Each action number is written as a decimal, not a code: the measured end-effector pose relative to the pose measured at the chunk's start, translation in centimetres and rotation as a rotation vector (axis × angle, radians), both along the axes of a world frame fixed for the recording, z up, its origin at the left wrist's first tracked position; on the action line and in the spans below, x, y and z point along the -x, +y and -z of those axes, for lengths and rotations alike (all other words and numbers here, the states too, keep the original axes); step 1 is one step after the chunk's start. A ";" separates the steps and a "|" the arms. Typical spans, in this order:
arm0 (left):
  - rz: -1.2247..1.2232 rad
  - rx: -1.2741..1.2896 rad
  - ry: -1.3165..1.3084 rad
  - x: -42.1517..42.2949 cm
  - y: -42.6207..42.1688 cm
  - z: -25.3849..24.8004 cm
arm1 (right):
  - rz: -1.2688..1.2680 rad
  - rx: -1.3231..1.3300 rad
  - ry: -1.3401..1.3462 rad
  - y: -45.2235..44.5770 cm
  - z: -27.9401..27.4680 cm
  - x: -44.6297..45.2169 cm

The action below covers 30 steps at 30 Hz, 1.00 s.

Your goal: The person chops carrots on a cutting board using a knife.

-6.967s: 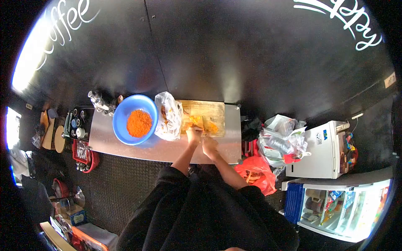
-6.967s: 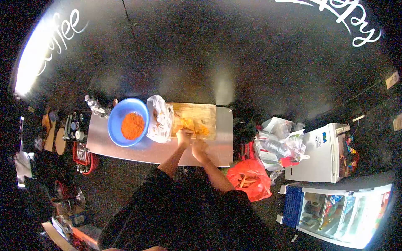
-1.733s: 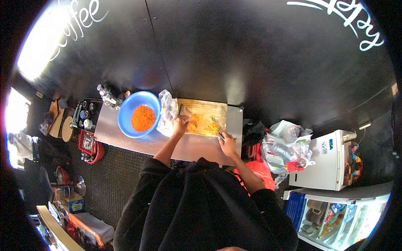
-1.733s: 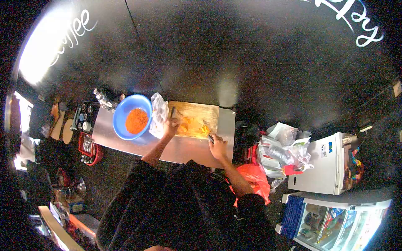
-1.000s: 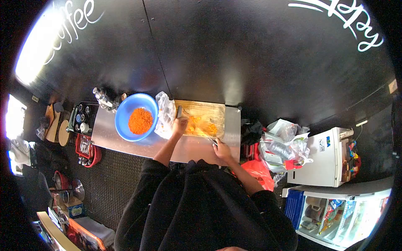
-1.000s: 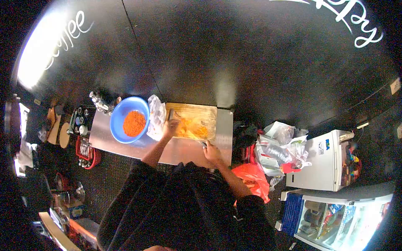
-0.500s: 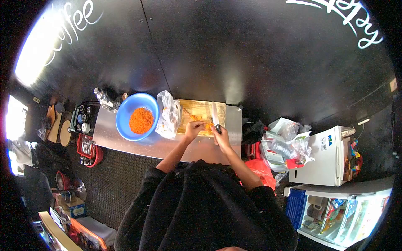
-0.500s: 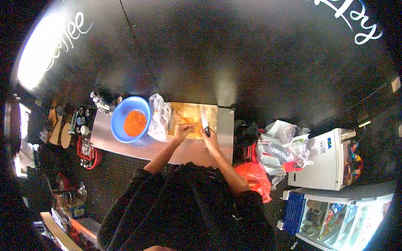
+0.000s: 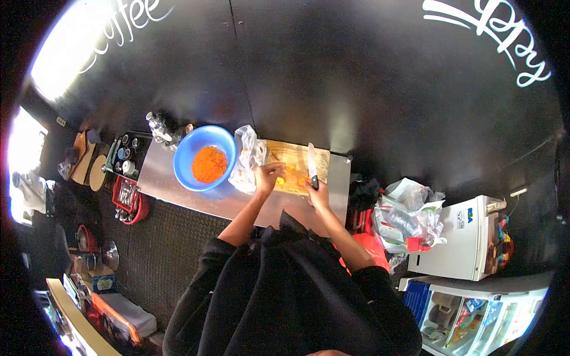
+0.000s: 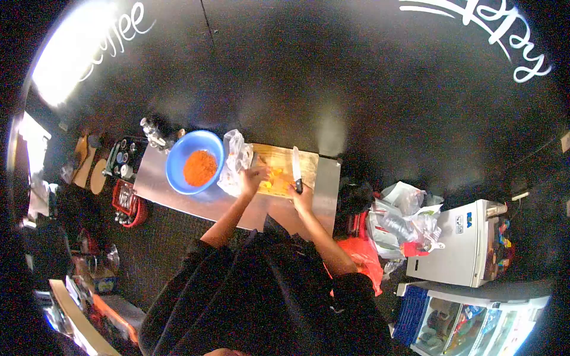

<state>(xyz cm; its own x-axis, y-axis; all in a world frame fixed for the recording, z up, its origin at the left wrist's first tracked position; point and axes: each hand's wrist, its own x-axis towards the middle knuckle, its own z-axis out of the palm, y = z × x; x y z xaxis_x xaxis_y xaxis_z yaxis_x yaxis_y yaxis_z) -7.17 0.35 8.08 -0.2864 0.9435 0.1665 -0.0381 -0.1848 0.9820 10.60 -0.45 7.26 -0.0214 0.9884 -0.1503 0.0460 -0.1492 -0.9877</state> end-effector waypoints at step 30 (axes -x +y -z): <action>0.355 0.001 0.359 -0.7 0.3 -4.7 | -0.168 0.224 0.240 -1.2 -6.0 0.7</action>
